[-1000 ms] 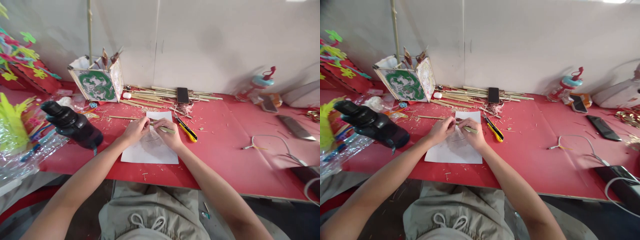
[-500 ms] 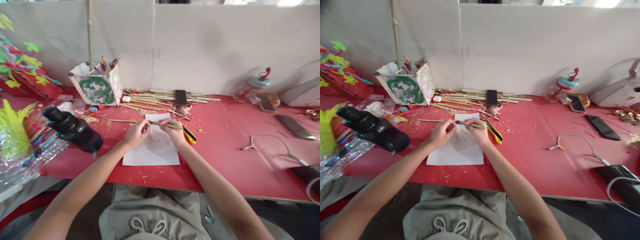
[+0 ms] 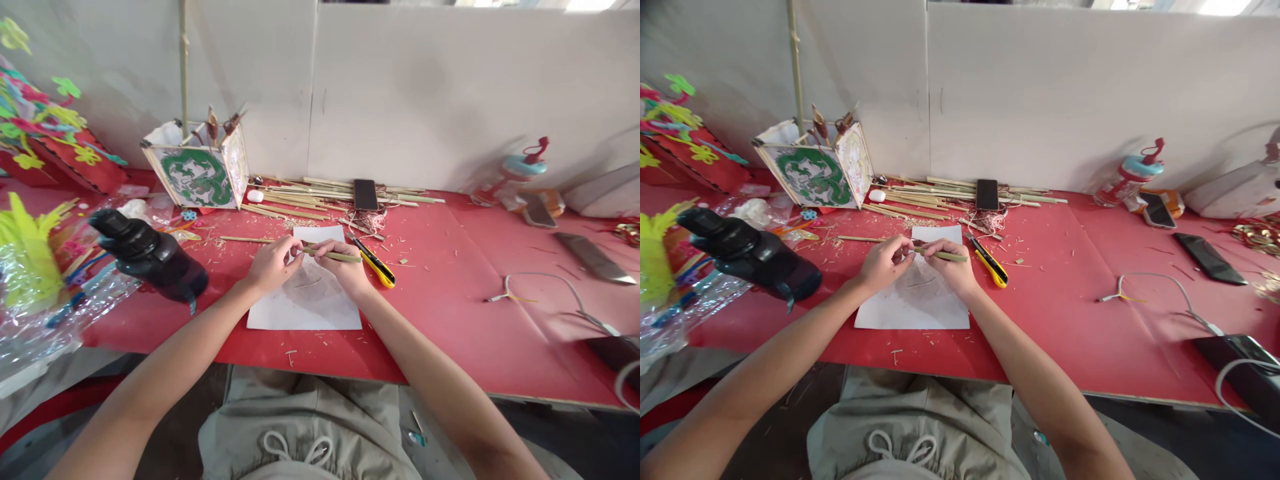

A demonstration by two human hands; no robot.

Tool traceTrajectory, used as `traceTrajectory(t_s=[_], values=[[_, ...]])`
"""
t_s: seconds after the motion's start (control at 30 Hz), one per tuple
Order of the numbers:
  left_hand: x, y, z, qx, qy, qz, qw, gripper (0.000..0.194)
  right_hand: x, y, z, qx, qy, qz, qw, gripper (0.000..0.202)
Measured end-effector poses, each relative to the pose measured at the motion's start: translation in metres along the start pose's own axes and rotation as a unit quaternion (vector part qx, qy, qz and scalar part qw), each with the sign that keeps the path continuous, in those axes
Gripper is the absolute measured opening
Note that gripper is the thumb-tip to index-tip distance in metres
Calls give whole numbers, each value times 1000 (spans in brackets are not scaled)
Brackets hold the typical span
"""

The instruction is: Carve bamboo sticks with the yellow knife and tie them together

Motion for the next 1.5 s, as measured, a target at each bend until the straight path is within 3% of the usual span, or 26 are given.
traceTrajectory(t_s=[0.3,0.6,0.87,1.3,1.5], values=[[0,-4,1,18,-1,-18,1000,2,-1,2,0,-11,0,9,1000,10],[0,-3,-3,132,16,-32,991,6,-2,1,-5,-12,12,8,1000,9],[0,-3,-8,194,56,6,979,7,-5,10,-8,-85,2,86,993,1],[-2,11,-18,92,123,47,987,6,-8,14,-15,-209,37,152,965,16],[-3,-1,-17,-10,93,29,995,5,-6,-2,-17,-255,89,128,954,19]])
Point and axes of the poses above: each hand's wrist, its own x-axis towards the middle knuckle, its own z-axis out of the back of the hand, y = z × x, the point moved 7 cm from there along x, towards the middle knuckle, and after that the axes turned 3 degrees about -x, right-handed, at the moved point
